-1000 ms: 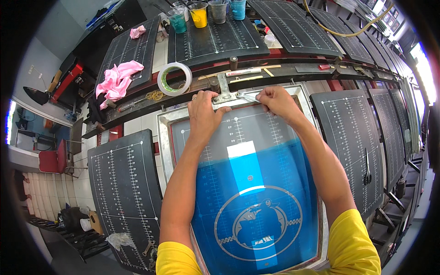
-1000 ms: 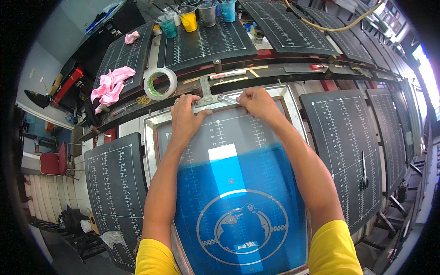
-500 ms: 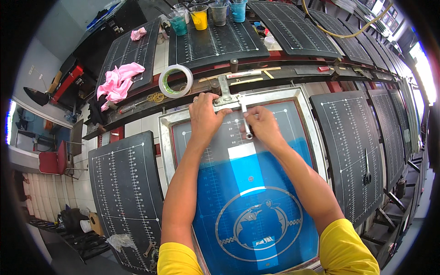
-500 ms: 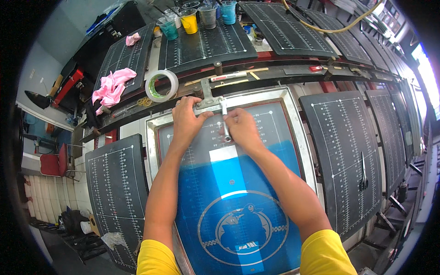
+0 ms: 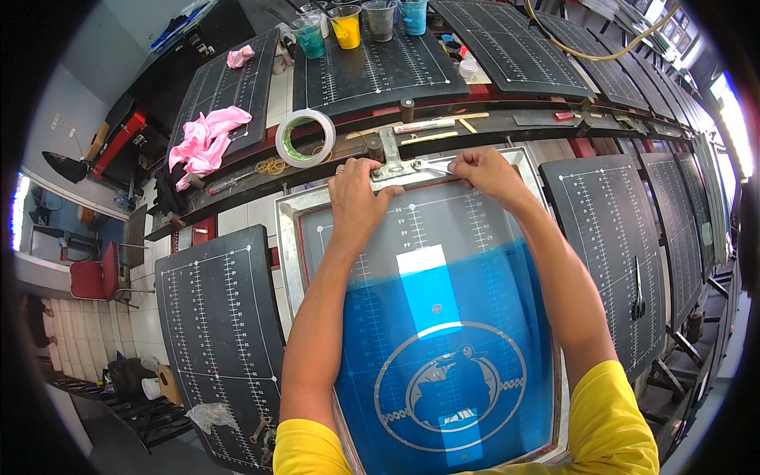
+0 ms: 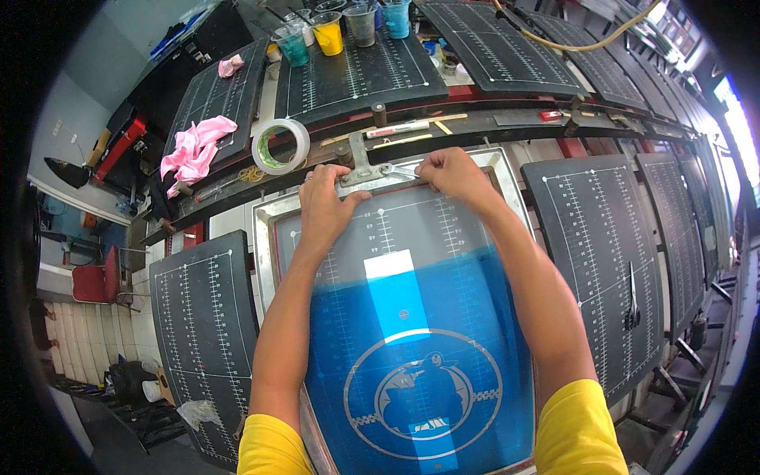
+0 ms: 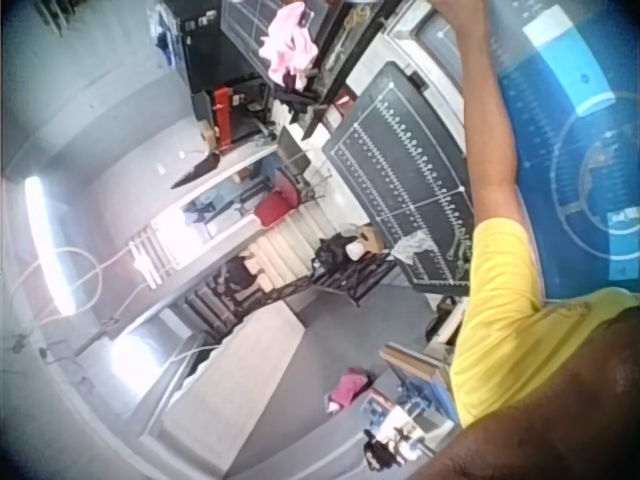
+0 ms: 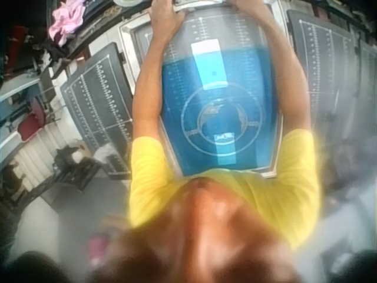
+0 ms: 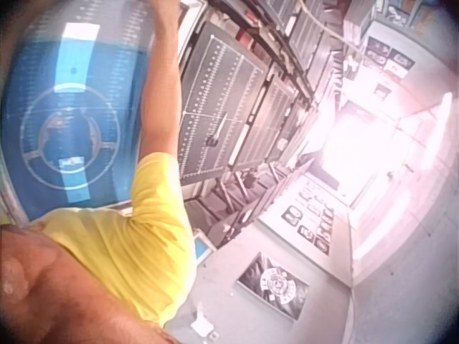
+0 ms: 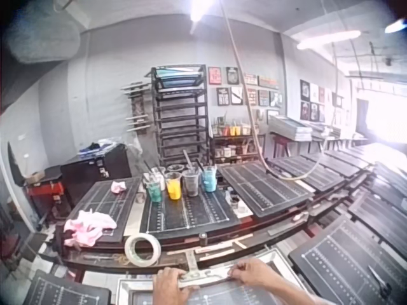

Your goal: The person prepares a screen printing frame by applying tape to the edges of the screen, using a tool to secure a metal bracket, and lifting the frame to check for alignment.

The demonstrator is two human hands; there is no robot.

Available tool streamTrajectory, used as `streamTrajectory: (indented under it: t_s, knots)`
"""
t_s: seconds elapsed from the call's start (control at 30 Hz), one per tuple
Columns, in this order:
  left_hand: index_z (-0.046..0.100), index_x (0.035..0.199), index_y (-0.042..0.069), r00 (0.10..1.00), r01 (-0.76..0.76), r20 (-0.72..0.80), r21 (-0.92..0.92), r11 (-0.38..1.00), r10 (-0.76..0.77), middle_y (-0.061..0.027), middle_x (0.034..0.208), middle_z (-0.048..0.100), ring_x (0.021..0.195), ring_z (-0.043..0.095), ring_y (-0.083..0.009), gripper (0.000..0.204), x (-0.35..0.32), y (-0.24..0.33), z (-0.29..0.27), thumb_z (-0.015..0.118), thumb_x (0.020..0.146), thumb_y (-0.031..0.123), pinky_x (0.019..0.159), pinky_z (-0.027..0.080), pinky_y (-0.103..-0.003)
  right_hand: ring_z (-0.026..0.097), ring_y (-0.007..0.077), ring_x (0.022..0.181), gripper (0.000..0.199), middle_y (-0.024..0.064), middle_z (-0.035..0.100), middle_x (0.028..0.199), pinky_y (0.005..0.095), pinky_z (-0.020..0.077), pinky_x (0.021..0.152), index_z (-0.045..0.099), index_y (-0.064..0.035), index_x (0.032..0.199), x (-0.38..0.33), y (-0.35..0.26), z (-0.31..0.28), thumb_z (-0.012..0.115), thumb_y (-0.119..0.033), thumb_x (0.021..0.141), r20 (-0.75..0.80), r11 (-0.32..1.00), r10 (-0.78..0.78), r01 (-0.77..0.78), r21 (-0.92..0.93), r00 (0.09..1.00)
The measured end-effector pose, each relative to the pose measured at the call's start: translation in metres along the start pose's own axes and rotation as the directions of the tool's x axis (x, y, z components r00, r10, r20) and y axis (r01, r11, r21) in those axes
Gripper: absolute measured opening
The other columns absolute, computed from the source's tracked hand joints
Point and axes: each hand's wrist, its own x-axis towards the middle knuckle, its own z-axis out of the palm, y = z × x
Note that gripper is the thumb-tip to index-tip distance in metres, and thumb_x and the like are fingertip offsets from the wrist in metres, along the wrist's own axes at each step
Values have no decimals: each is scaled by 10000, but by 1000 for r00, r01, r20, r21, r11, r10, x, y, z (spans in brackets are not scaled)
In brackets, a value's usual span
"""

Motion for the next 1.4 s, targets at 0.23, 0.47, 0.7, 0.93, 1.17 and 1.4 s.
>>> streamTrajectory:
  t_s: [0.23, 0.47, 0.7, 0.93, 1.17, 1.4]
  knots:
    - [606, 1056, 59, 1000, 2, 1, -4, 1000, -2, -89, 1024, 590, 993, 535, -279, 521, 0, -1, -1, 835, 677, 334, 877, 376, -408, 406, 62, 477, 173, -4, 513, 612, 235, 277, 406, 570, -45, 900, -11, 3, 32, 538, -205, 956, 57, 962, 152, -161, 220, 987]
    - [606, 1042, 62, 998, -39, -53, -32, 999, 38, -101, 1016, 592, 980, 537, -301, 512, 0, -6, 6, 815, 681, 359, 865, 376, -417, 324, 98, 455, 117, 14, 418, 649, 256, 263, 403, 454, -48, 1009, -36, -30, 109, 384, -137, 979, 108, 434, 320, -247, 866, 941]
    - [608, 1041, 63, 999, -29, -41, -62, 998, 26, -98, 1003, 589, 984, 535, -294, 486, -2, -6, 0, 800, 705, 357, 860, 371, -413, 416, 118, 493, 142, 17, 458, 680, 302, 347, 423, 486, -52, 1005, -39, -49, 116, 387, -154, 991, 84, 491, 351, -260, 831, 933]
    - [612, 1063, 63, 1000, -21, -9, -80, 997, 20, -91, 1009, 596, 996, 542, -281, 486, 1, -2, -2, 806, 706, 330, 867, 374, -409, 532, 140, 577, 222, 47, 581, 671, 307, 427, 553, 645, 8, 943, -23, -4, 69, 536, -182, 913, -59, 976, -14, 27, 215, 998]
    - [607, 1039, 56, 997, 45, -47, -196, 980, -55, -94, 1009, 631, 982, 585, -265, 386, 4, -11, 2, 757, 770, 289, 891, 392, -397, 581, 169, 629, 228, 111, 620, 674, 343, 441, 588, 651, 2, 947, -11, -16, 54, 605, -206, 866, -160, 998, -48, 42, -42, 986]
    - [632, 916, 36, 992, 61, -95, -220, 974, -83, -114, 922, 658, 919, 610, -279, 232, 3, -7, 3, 717, 812, 225, 850, 438, -395, 575, 134, 572, 209, 65, 604, 621, 311, 440, 566, 648, -2, 897, -16, 2, 22, 585, -198, 862, -136, 998, 31, -24, 52, 990]
